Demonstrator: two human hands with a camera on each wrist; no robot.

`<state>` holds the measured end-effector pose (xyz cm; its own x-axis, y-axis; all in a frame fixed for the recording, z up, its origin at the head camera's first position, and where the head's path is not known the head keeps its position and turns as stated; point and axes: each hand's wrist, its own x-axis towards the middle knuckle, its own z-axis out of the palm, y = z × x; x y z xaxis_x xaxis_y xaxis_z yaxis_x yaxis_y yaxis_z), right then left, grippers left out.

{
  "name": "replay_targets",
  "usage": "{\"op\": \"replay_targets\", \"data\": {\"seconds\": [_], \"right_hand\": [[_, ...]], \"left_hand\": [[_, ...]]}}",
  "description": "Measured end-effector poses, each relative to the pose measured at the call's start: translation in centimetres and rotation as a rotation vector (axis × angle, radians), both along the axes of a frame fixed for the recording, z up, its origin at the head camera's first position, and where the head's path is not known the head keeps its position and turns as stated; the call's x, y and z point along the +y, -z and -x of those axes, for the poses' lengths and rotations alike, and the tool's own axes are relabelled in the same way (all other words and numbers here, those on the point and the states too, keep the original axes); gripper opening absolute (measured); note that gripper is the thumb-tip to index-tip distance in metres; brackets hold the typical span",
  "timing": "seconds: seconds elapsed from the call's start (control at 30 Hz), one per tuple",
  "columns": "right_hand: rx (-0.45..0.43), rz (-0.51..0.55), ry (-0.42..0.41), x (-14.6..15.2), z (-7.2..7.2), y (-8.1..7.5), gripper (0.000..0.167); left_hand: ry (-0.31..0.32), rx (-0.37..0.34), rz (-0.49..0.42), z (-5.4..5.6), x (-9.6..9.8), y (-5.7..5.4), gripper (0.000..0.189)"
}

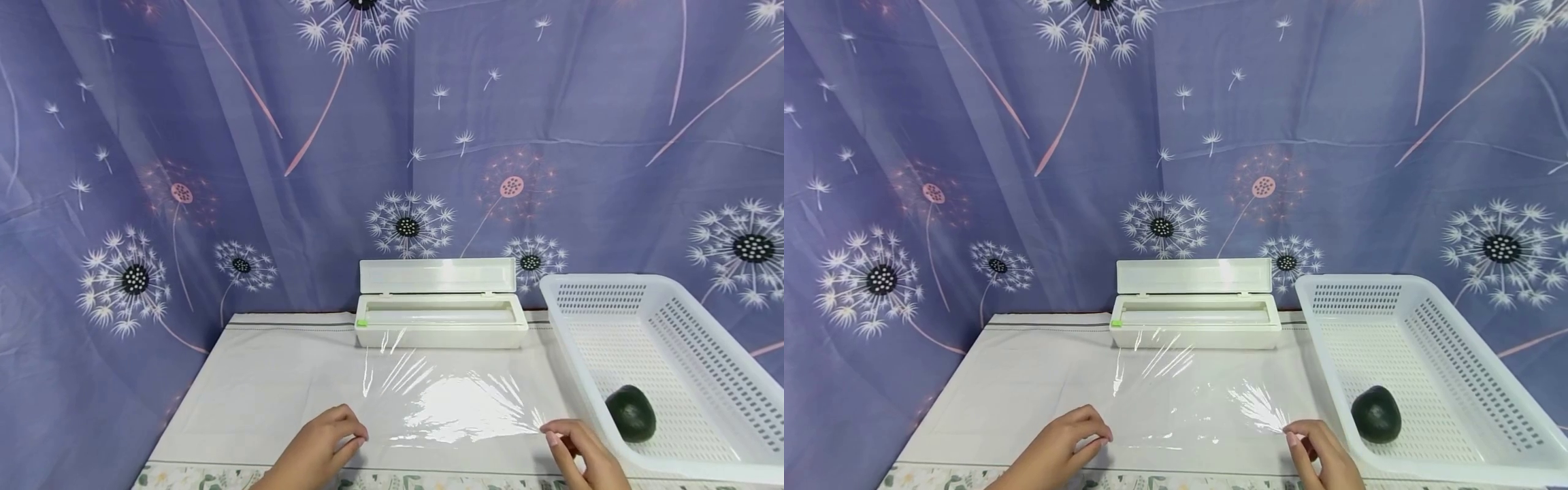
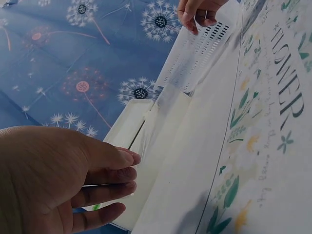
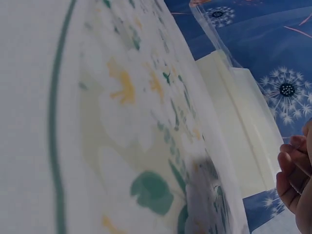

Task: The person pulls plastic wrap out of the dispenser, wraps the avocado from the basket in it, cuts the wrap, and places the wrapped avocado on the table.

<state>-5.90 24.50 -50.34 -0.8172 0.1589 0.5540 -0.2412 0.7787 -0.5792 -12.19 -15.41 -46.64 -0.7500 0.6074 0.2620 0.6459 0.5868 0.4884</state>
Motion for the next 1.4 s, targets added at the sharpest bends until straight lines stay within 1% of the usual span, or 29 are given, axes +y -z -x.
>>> {"op": "replay_targets", "data": {"seconds": [0.13,0.2,0.23,0.3,0.43,0.53,0.57,0.67,0.73,0.8,0.9,0.93,1.03,1.1,1.17,1.27,1.33,1.4], "right_hand": [[-0.050,-0.037,0.010,0.0,0.0,0.2,0.016],[-0.091,-0.054,0.018,0.0,0.0,0.2,0.013],[-0.122,-0.065,0.020,0.1,0.0,0.1,0.011],[-0.149,-0.093,0.018,0.2,0.0,0.1,0.010],[-0.163,-0.143,0.007,0.5,0.1,0.2,0.015],[-0.154,-0.159,-0.004,0.8,0.3,0.7,0.013],[-0.167,-0.165,-0.005,0.8,0.4,0.9,0.012],[-0.196,-0.175,-0.024,1.1,0.6,1.6,0.010],[-0.202,-0.176,-0.045,1.2,0.6,1.9,0.012],[-0.236,-0.161,-0.052,1.3,0.6,2.0,0.013],[-0.343,-0.127,-0.058,1.5,0.4,1.7,0.014],[-0.399,-0.102,-0.057,1.5,0.4,1.5,0.016],[-0.630,0.011,-0.048,1.8,0.4,0.9,0.030],[-0.740,0.099,-0.040,2.0,0.6,0.6,0.038],[-0.841,0.157,-0.036,2.3,0.9,0.4,0.046],[-0.892,0.199,-0.055,2.5,1.2,0.5,0.051],[-0.912,0.206,-0.080,2.7,1.5,0.6,0.054],[-0.891,0.168,-0.152,2.9,1.6,0.9,0.055]], "left_hand": [[-0.017,-0.046,0.026,0.3,0.2,0.0,0.006],[-0.023,-0.080,0.041,0.5,0.4,0.1,0.006],[-0.024,-0.091,0.046,0.5,0.5,0.2,0.006],[-0.024,-0.104,0.048,0.6,0.7,0.4,0.006],[-0.023,-0.109,0.061,0.7,0.9,0.8,0.006],[-0.018,-0.120,0.072,0.9,1.1,1.1,0.007],[-0.015,-0.126,0.072,1.0,1.1,1.2,0.007],[-0.017,-0.173,0.074,1.1,1.1,1.6,0.008],[-0.020,-0.201,0.074,1.1,1.0,1.8,0.008],[-0.023,-0.220,0.075,1.2,1.0,1.9,0.008],[-0.023,-0.222,0.073,1.2,1.0,2.1,0.008],[-0.022,-0.218,0.072,1.2,1.0,2.1,0.008],[-0.026,-0.212,0.063,1.3,1.0,2.2,0.008],[-0.032,-0.208,0.061,1.3,1.0,2.4,0.007],[-0.041,-0.213,0.057,1.3,1.0,2.5,0.007],[-0.048,-0.219,0.056,1.3,1.0,2.7,0.006],[-0.050,-0.219,0.053,1.3,1.0,2.8,0.006],[-0.049,-0.211,0.052,1.2,1.1,2.9,0.006]]}}
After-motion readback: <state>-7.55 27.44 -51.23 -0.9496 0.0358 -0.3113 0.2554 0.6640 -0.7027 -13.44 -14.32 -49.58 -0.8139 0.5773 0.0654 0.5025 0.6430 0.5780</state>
